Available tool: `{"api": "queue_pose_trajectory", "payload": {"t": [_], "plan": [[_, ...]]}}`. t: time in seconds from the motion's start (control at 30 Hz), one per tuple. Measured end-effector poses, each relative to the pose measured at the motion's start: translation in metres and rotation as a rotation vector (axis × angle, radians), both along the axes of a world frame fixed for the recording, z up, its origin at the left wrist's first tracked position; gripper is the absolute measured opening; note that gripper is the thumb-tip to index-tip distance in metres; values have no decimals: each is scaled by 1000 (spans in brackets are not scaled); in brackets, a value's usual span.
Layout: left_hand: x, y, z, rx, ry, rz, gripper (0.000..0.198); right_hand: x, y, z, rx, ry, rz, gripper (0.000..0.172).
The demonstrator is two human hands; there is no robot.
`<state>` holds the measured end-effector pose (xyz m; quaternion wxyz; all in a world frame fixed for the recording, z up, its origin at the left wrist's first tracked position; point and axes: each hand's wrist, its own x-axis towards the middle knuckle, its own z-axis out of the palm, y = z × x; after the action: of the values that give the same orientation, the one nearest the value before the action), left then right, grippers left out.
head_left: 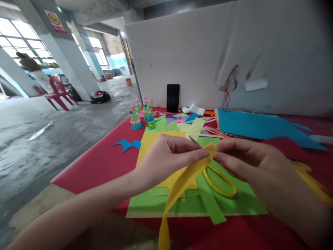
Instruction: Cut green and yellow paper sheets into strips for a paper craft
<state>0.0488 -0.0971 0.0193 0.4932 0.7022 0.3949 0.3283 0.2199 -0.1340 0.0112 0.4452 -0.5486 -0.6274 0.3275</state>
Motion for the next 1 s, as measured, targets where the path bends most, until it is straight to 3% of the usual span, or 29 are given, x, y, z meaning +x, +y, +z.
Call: {"api": "queue_pose_trajectory", "payload": {"t": [0.23,0.43,0.6,0.77,1.0], "plan": [[0,6,-2,-119,-42,-71,20,2,11,-2,-60,104,22,10],[-2,10,-6,-213,-98,-152,20,8,17,-4,-92,33,90,13],[-4,14,-7,-211,30,-244,25,11,21,2,-149,-194,279,11],[-4,15,-10,-189,245,-350,27,8,19,-5,-118,-425,515,26],[-17,11,-22,-253,355,-443,25,8,21,-21,-271,-286,741,27]]}}
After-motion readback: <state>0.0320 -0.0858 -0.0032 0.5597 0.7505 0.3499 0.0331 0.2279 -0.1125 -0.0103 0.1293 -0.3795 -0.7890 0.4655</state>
